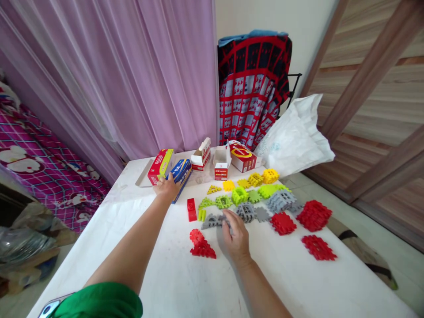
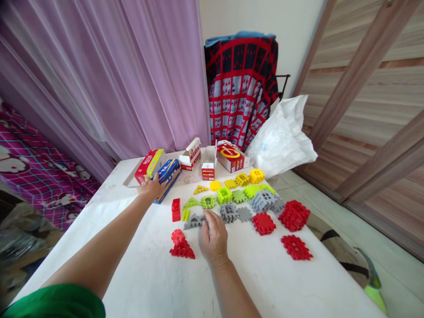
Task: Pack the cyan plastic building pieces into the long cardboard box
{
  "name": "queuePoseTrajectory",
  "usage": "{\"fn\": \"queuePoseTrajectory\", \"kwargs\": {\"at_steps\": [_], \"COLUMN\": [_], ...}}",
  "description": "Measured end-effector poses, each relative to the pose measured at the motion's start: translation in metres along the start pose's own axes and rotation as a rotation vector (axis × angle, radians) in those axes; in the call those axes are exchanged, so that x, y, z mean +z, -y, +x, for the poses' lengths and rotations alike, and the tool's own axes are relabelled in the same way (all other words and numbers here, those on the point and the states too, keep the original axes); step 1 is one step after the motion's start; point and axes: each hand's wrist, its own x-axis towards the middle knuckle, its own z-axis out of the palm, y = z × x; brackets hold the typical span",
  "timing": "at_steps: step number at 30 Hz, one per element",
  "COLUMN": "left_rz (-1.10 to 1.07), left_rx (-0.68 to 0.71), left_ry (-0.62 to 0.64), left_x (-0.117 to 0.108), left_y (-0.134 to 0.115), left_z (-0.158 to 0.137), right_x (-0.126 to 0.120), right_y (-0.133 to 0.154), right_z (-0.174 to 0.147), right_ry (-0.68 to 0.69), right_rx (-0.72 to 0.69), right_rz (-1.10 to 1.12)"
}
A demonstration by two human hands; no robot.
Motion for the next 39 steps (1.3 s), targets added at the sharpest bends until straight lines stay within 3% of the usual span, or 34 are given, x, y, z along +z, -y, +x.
{"fn": "queuePoseTrajectory", "kwargs": {"at_steps": [11,17,22,30,34,39], "left_rz": [-0.004,0.009,-0.012,0.048,0.066,0.051], "left_rx": [-0.004,0.094,0.209,0.382,0.459,0.638], "left_ry": [-0.002,0.068,-0.074,-0.306,-0.345,-0.350], "left_x": [0.012,0.001,-0.004,0.014,0.006,-0.003], "left_y": [0.008,0.022,0.040,0.073,0.064,0.020], "left_z": [0.019,0.018,-0.014,-0.059,-0.061,-0.053], "right_x": [0.002,0.003,0.001,0.002,0.002,0.003], "right_y": [0.003,0.002,0.004,0.003,0.002,0.001], "right_z": [0.005,0.006,0.008,0.006,0.006,0.007], "right_ry": [0.020,0.020,0.016,0.032,0.001,-0.029], "right_rx": [0.056,0.067,0.057,0.048,0.069,0.112], "right_rz": [0.009,0.013,0.010,0.039,0.058,0.111]}}
